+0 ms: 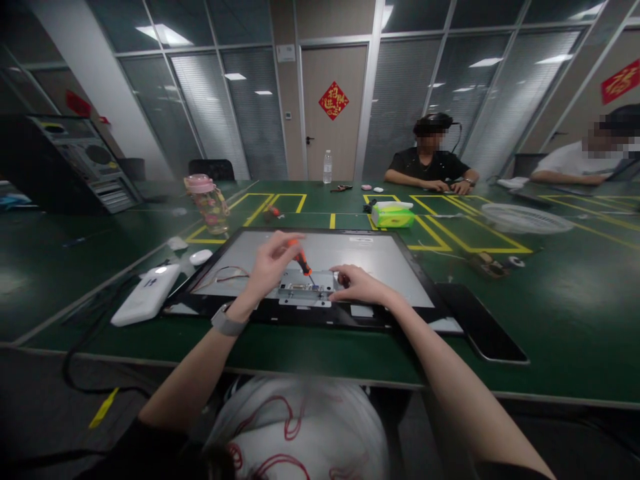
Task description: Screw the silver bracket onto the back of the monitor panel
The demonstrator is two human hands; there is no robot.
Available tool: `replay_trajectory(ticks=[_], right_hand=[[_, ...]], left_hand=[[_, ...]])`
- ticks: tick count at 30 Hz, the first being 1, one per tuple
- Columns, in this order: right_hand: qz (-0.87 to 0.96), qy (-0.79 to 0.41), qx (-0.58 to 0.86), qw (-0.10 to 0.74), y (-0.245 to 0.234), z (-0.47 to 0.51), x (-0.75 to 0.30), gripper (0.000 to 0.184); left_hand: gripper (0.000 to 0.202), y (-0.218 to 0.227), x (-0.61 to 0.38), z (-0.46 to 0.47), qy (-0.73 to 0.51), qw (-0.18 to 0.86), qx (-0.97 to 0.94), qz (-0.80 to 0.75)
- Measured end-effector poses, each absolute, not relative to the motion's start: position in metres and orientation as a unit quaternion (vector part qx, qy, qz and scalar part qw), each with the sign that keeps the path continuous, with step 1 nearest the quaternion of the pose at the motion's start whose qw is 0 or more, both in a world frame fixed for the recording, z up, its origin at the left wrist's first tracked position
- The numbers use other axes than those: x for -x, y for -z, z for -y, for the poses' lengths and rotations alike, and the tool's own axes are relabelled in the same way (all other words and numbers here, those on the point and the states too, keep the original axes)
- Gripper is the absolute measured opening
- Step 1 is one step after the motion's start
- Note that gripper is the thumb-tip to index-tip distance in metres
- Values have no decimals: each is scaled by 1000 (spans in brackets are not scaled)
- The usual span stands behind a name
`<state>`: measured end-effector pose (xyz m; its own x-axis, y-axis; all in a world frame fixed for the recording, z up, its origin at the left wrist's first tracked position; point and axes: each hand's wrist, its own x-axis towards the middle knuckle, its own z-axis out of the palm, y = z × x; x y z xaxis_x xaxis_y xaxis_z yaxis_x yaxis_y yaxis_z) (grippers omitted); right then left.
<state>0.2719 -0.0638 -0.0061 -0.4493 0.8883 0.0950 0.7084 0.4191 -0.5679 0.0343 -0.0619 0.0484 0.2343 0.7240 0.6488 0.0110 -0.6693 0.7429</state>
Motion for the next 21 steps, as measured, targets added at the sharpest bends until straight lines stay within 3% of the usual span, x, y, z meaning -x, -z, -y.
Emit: replay_trajectory(ticks=[6,21], right_hand=[[822,-227,487,190,8,63,-274,73],[817,-235,490,193,6,65,-272,70]], left_hand=[[25,-49,-33,61,-553,373,-711,-221],[18,-48,-34,62,-585,313,-700,-265]])
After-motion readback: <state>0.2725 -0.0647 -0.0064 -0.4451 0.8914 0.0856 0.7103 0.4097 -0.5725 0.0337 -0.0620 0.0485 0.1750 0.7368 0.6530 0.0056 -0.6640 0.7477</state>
